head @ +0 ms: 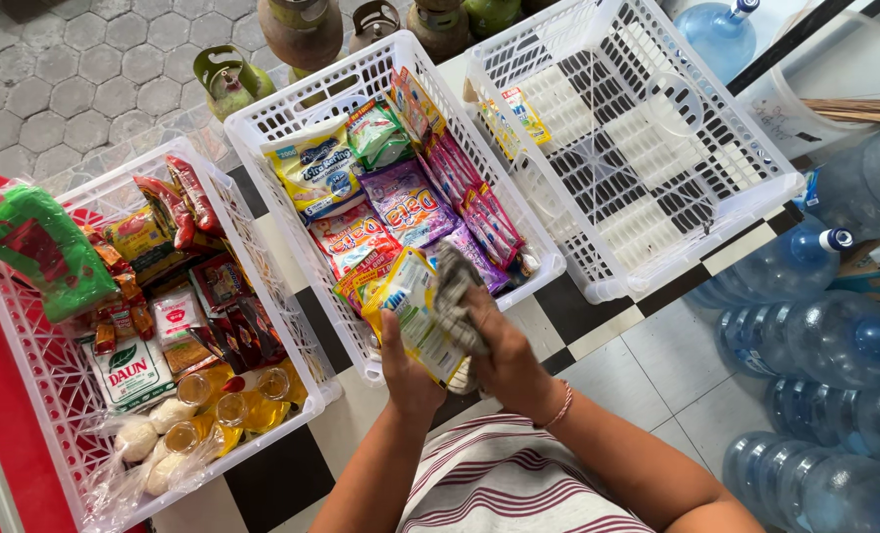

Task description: The person wipes a checkered counter with a cloth, then picks up and wipes several packaged snack items before placing them into a white plastic crate. The person also moves a crate of snacks and wipes the counter surface.

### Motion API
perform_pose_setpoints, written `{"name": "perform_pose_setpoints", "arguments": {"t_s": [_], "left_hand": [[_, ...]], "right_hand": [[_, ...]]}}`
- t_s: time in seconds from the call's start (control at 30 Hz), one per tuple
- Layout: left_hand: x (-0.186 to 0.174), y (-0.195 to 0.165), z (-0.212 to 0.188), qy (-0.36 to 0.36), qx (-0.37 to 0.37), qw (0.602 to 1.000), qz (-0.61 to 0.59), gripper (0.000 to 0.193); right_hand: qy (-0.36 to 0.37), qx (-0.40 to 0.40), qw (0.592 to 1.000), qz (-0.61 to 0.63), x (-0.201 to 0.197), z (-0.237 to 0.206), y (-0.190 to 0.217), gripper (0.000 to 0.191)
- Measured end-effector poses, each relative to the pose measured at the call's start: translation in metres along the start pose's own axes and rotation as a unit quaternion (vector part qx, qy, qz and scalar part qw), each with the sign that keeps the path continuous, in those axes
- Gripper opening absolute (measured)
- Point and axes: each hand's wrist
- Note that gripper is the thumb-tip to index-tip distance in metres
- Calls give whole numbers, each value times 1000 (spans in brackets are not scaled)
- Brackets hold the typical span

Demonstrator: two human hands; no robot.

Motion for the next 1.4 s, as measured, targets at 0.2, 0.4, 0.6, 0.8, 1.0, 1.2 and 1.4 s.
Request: {"name": "perform_pose_setpoints", "arguments": {"t_s": [0.2, 0.4, 0.6, 0.8, 1.0, 1.2, 1.4], "left_hand": [[3, -10, 11, -19, 24, 999, -26, 81], [10, -7, 12, -32, 44, 998, -29, 84], [8, -10, 15, 24, 53, 996, -64, 79], [4, -6, 12, -31, 43, 999, -7, 85], [-1, 2, 4, -13, -9, 1000, 23, 81], [-15, 22, -8, 10, -56, 998, 5, 81], [-22, 16, -8, -52, -78, 996, -3, 83]], "right_hand": [[42, -61, 996, -45, 16, -17, 18, 48], [-2, -22, 1000, -15, 8, -10, -1, 45], [49, -41, 997, -48, 17, -24, 11, 45], [24, 1, 999, -28, 3, -17, 2, 50], [78, -50, 992, -84, -1, -13, 18, 51], [23, -19, 999, -22, -17, 16, 10, 43], [74, -62, 994, -60, -9, 14, 31, 48]]}}
Point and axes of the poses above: each hand's wrist, its own z-axis towards the middle knuckle, its own x-axis out of the palm, y = z × x, and after that the axes turned 14 degrees about y, right-handed
